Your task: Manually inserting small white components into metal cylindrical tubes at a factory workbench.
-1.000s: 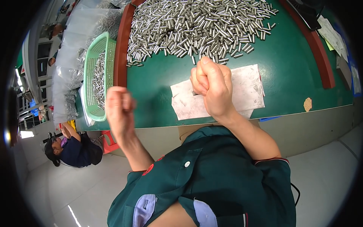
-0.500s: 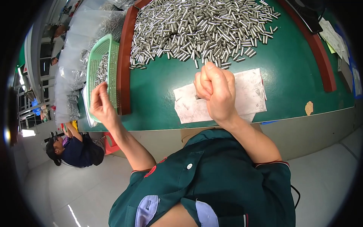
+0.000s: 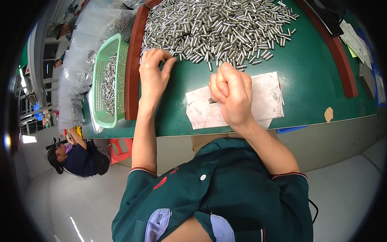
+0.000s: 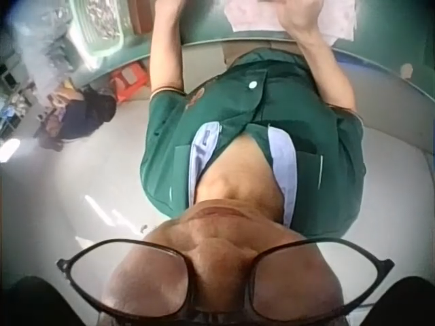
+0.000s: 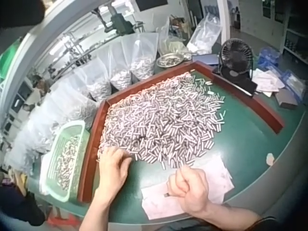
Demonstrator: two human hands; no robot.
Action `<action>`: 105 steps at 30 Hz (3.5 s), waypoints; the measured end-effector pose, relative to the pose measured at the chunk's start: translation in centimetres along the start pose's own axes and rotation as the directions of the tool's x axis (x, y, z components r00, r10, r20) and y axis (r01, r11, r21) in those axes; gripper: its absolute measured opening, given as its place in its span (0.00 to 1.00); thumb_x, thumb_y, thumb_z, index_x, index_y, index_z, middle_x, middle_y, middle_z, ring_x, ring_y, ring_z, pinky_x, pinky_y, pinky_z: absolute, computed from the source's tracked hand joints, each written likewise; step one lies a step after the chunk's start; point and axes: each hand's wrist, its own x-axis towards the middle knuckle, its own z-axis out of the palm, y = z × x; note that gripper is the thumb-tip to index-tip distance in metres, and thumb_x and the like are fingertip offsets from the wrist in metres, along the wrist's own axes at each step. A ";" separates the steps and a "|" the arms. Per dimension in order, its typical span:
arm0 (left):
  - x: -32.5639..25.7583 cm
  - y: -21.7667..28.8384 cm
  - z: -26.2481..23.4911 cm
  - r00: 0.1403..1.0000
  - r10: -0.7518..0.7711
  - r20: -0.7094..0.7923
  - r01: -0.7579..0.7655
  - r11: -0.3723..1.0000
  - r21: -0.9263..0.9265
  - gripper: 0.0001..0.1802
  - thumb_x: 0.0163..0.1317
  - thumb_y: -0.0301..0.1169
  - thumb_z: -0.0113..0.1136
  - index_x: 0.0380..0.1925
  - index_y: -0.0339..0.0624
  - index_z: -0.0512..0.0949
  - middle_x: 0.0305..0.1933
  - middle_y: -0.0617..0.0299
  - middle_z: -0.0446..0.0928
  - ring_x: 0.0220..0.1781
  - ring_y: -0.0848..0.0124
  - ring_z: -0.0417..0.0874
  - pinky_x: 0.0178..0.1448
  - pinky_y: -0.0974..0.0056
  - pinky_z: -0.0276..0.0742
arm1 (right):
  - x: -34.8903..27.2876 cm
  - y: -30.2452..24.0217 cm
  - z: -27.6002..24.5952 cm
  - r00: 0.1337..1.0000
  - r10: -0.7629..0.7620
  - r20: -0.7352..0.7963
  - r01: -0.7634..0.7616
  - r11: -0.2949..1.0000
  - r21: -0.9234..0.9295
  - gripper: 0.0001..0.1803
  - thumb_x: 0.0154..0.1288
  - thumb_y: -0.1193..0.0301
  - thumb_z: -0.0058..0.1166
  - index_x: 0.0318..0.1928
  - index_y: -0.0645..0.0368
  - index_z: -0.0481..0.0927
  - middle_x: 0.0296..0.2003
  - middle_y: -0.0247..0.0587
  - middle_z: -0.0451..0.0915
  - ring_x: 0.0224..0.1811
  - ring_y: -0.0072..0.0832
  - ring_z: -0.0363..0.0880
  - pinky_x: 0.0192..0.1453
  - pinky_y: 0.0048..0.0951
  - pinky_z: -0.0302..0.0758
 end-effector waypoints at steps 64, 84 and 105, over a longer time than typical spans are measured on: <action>-7.8 9.1 0.0 0.950 -0.238 0.202 0.298 0.884 -0.360 0.07 0.42 0.19 0.60 0.21 0.37 0.71 0.24 0.59 0.68 0.27 0.63 0.69 0.31 0.64 0.65 | 0.0 -0.2 -0.9 0.997 0.080 0.011 -0.080 0.995 0.057 0.22 0.65 0.62 0.27 0.11 0.50 0.52 0.07 0.26 0.51 0.11 0.18 0.42 0.17 0.22 0.46; -7.8 9.2 -0.1 0.957 -0.237 0.169 0.281 0.903 -0.325 0.07 0.41 0.19 0.62 0.19 0.37 0.72 0.22 0.60 0.67 0.25 0.64 0.68 0.29 0.63 0.65 | -0.2 0.0 -0.5 0.997 0.072 0.006 -0.072 0.997 0.022 0.23 0.65 0.63 0.27 0.12 0.50 0.52 0.07 0.27 0.51 0.11 0.17 0.42 0.17 0.21 0.45; -6.1 9.0 -2.0 0.915 -0.213 0.342 0.339 0.866 -0.368 0.05 0.46 0.20 0.58 0.24 0.36 0.72 0.26 0.59 0.70 0.28 0.66 0.70 0.34 0.66 0.68 | -0.6 0.2 1.0 0.997 -0.042 0.063 0.052 0.986 -0.157 0.22 0.66 0.68 0.28 0.12 0.53 0.53 0.09 0.28 0.51 0.12 0.16 0.47 0.17 0.21 0.47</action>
